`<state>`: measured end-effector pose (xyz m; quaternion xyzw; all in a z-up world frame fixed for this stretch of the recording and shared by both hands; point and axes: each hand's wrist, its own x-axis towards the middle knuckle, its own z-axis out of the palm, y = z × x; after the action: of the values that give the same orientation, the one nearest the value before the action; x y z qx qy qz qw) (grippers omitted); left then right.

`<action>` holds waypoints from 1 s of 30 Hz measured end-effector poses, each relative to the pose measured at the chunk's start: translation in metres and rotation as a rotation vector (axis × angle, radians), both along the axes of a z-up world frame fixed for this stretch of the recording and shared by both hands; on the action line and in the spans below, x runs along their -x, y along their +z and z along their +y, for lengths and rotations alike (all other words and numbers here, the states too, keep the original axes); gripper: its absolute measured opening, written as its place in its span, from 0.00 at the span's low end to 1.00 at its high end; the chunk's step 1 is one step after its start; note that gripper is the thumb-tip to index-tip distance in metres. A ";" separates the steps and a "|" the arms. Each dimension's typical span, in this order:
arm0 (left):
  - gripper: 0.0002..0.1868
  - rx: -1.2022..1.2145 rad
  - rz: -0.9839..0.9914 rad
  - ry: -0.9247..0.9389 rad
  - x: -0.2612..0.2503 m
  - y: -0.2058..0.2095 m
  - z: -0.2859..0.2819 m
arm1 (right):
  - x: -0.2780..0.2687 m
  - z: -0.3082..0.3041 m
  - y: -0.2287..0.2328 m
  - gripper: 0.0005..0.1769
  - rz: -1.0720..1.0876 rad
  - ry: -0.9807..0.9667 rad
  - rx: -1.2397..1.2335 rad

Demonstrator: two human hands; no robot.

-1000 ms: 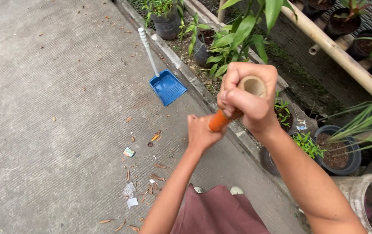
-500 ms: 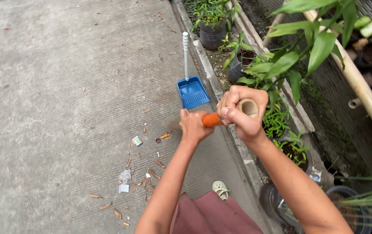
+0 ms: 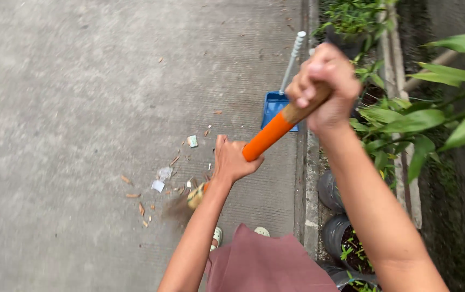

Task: Sweeping debris and leaves on an outdoor concrete floor using a broom and a dustpan.

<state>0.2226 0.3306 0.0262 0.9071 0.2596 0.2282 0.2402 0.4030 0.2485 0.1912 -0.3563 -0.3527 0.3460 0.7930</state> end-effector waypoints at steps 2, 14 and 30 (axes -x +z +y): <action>0.17 0.079 0.107 0.091 0.032 -0.028 -0.008 | 0.019 0.018 -0.039 0.09 0.029 0.078 0.071; 0.13 0.305 0.161 0.309 0.031 -0.059 -0.047 | 0.074 0.019 -0.055 0.13 -0.078 0.375 0.185; 0.14 0.031 -0.175 0.312 0.021 0.040 -0.034 | 0.069 -0.017 0.053 0.11 -0.324 0.283 -0.157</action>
<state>0.2018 0.2967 0.0658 0.8287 0.3788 0.3366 0.2377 0.3342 0.2317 0.2444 -0.2912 -0.5478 0.3636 0.6949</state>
